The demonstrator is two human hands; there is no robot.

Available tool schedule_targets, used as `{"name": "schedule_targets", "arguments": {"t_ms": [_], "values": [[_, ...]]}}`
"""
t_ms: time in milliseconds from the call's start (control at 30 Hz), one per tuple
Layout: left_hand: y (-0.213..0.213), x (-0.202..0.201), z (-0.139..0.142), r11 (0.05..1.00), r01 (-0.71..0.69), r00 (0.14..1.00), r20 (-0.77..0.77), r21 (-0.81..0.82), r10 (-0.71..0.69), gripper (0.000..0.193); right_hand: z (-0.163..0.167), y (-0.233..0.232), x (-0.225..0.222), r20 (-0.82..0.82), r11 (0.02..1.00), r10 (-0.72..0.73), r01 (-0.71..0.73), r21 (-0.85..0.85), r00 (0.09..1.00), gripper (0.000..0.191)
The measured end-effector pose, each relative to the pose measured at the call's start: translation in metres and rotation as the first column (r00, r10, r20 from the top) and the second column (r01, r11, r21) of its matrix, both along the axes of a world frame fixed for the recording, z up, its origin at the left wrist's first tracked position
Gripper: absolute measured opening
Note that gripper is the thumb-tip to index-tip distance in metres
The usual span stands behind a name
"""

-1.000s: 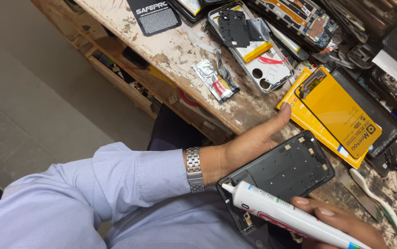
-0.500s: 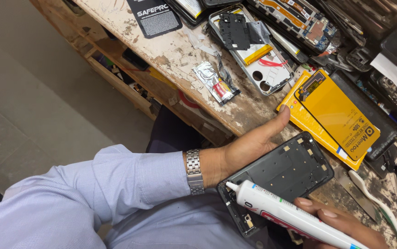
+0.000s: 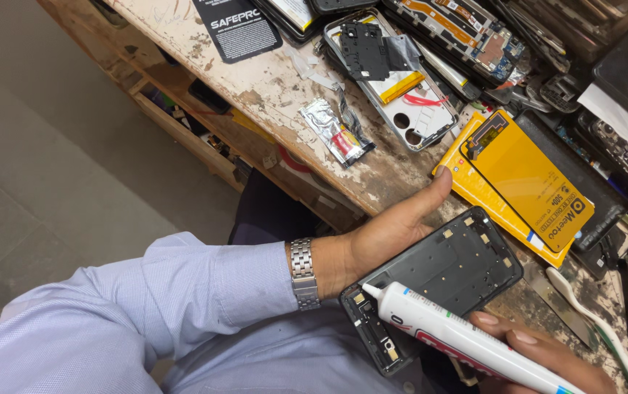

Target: The person holds a phone frame and squeezes T-7000 adhesive from a tube around its edge, then peels the cover off a replacement screen and aligns it onto the frame, pressing it in place by hand.

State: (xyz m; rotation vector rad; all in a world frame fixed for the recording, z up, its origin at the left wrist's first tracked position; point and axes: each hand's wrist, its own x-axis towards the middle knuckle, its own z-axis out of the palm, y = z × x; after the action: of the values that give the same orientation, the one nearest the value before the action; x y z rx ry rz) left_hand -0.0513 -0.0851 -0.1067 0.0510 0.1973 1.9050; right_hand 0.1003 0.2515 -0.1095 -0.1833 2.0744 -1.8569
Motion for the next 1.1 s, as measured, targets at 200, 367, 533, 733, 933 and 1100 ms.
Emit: {"name": "schedule_targets", "arguments": {"t_ms": [200,367,533,733,933,1100], "values": [[0.0,0.0,-0.002,1.0,0.0,1.0,0.007,-0.006,0.0,0.11,-0.012,0.01,-0.028,0.738,0.858,-0.48,0.431,0.281,0.474,0.045],[0.002,0.0,-0.004,1.0,0.017,0.999,0.027,0.02,-0.017,0.109,-0.013,0.009,-0.018,0.64,0.914,-0.318,0.406,0.01,0.699,0.044],[0.002,0.0,-0.007,1.0,0.007,1.0,0.03,0.008,-0.007,0.108,-0.008,0.011,0.01,-0.194,0.999,0.04,-0.033,0.041,0.98,0.036],[0.004,-0.001,-0.005,1.0,0.011,0.999,0.039,0.01,-0.012,0.108,0.01,-0.009,0.004,-0.292,0.994,0.058,-0.029,0.104,0.955,0.039],[0.005,0.0,-0.004,0.999,0.002,0.999,0.041,0.055,-0.005,0.107,0.004,0.006,-0.011,0.773,0.836,-0.075,0.462,-0.295,0.63,0.048],[0.007,0.0,0.001,0.998,0.005,0.999,0.049,0.07,-0.009,0.109,0.015,0.004,-0.008,0.693,0.766,0.051,0.417,-0.489,0.719,0.046]]}}
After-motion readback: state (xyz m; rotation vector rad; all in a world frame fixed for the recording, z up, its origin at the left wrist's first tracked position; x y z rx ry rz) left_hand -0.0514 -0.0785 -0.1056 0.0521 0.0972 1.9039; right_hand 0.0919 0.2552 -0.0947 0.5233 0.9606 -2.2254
